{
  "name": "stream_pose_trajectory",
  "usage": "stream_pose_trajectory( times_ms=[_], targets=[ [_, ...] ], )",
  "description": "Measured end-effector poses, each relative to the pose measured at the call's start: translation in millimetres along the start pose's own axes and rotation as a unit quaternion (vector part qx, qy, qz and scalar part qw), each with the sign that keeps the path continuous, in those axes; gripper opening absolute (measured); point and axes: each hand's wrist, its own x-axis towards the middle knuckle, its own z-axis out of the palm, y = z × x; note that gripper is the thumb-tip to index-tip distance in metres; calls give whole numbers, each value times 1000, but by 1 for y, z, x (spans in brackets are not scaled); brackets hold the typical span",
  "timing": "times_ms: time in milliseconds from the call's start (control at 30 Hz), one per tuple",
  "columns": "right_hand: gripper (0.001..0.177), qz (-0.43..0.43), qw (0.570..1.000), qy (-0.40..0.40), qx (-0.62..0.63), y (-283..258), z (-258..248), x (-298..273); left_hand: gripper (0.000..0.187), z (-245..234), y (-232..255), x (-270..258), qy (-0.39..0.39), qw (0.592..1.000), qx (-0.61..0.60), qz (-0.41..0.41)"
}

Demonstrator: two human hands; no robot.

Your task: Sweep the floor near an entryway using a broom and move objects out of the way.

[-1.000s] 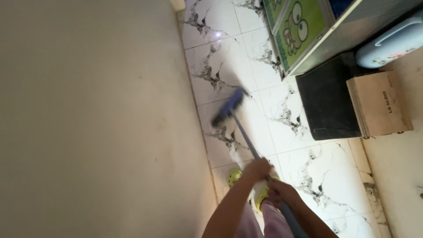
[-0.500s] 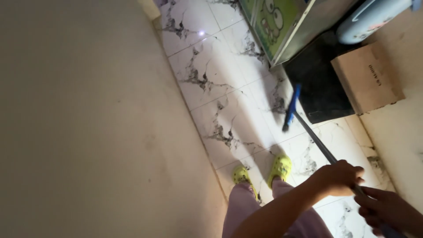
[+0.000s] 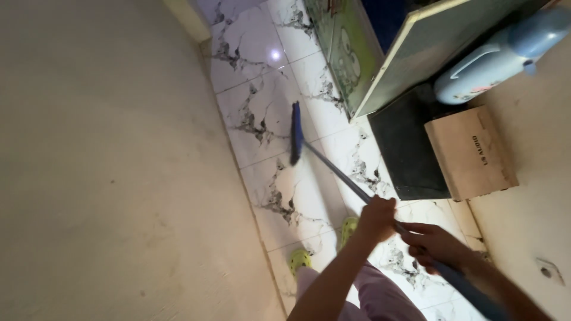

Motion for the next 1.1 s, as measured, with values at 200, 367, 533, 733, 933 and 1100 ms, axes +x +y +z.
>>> stream_pose_trajectory(
  times_ms=[200,367,533,733,933,1100],
  targets=[
    [53,62,966,112,-226,-23,-68,-54,21,21,90,29,85,989,-103,66],
    [37,-15,993,39,-110,-34,-40,26,31,104,-22,80,-5,994,-73,79],
    [24,-48,998,-31,-21,-59,-20,117,32,-13,-68,84,8,993,-112,45],
    [23,-77,996,-47,19,-97,2,62,20,-56,-48,86,107,989,-53,93],
    [21,-43,991,84,-99,-131,33,34,26,-81,-37,88,93,970,-192,119],
    [33,-109,991,26,-67,-165,50,167,20,-79,-143,137,70,968,-229,79]
  ],
)
